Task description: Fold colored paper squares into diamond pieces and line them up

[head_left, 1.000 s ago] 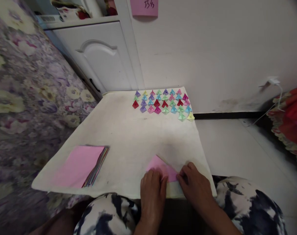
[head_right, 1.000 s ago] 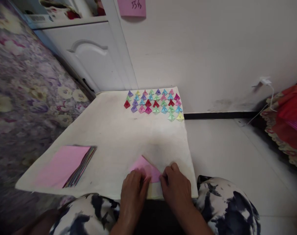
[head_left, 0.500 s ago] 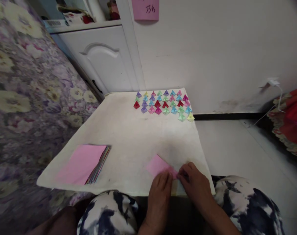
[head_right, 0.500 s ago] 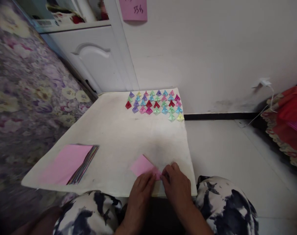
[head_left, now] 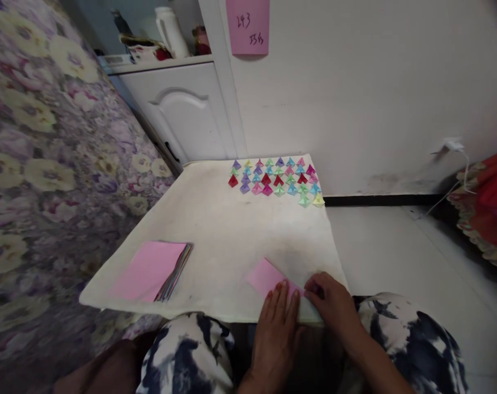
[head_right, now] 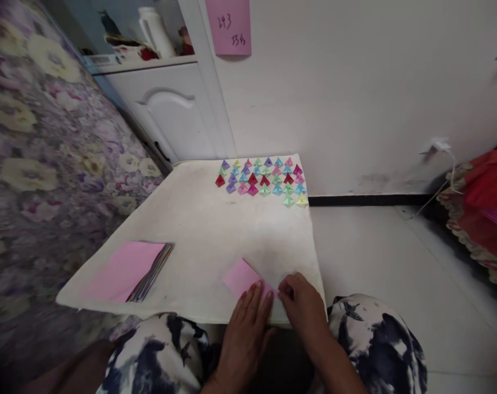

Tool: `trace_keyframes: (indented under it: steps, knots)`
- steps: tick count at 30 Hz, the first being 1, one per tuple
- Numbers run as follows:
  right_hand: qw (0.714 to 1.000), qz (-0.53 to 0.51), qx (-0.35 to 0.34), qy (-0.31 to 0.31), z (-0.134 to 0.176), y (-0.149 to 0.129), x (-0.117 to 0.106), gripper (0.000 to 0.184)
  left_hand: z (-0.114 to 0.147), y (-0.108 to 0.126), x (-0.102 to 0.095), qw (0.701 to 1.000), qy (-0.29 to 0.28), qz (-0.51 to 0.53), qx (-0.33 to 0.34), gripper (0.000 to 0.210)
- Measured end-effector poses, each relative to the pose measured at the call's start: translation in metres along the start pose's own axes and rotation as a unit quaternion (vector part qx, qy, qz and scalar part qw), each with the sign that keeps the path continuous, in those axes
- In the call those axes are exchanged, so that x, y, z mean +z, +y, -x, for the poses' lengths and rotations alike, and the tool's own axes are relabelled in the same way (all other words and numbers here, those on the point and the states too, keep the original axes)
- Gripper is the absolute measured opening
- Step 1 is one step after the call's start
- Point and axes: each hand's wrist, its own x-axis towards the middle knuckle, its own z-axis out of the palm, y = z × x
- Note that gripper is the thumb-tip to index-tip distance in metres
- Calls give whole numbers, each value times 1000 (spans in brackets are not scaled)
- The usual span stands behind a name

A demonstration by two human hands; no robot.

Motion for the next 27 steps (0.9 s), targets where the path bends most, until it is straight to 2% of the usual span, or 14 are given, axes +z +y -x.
trace_keyframes:
  steps: [3,5,7,11,16,22,24,27]
  knots:
    - [996,-18,-80,26,11,-9,7,28,2,-2,8,1000,10,-3,9,63]
    - [990,0,-141,-24,22,-15,17,39,4,-4,14,999,34,-7,14,59]
    - [984,46,-165,-48,33,-17,27,51,5,-6,17,998,56,-14,17,57]
    - [971,125,-196,-57,44,-10,34,65,6,-7,14,998,49,-43,15,58]
    - [957,183,-213,-68,45,3,26,67,11,-8,9,996,28,-78,-14,65]
    - [953,216,-208,-51,51,10,22,65,21,-17,-2,996,38,-74,-31,57]
    - [953,217,-207,-33,51,5,17,58,24,-20,-7,997,42,-60,-33,57]
    - [960,215,-178,-8,42,-10,7,36,25,-24,-13,997,71,-18,-29,52]
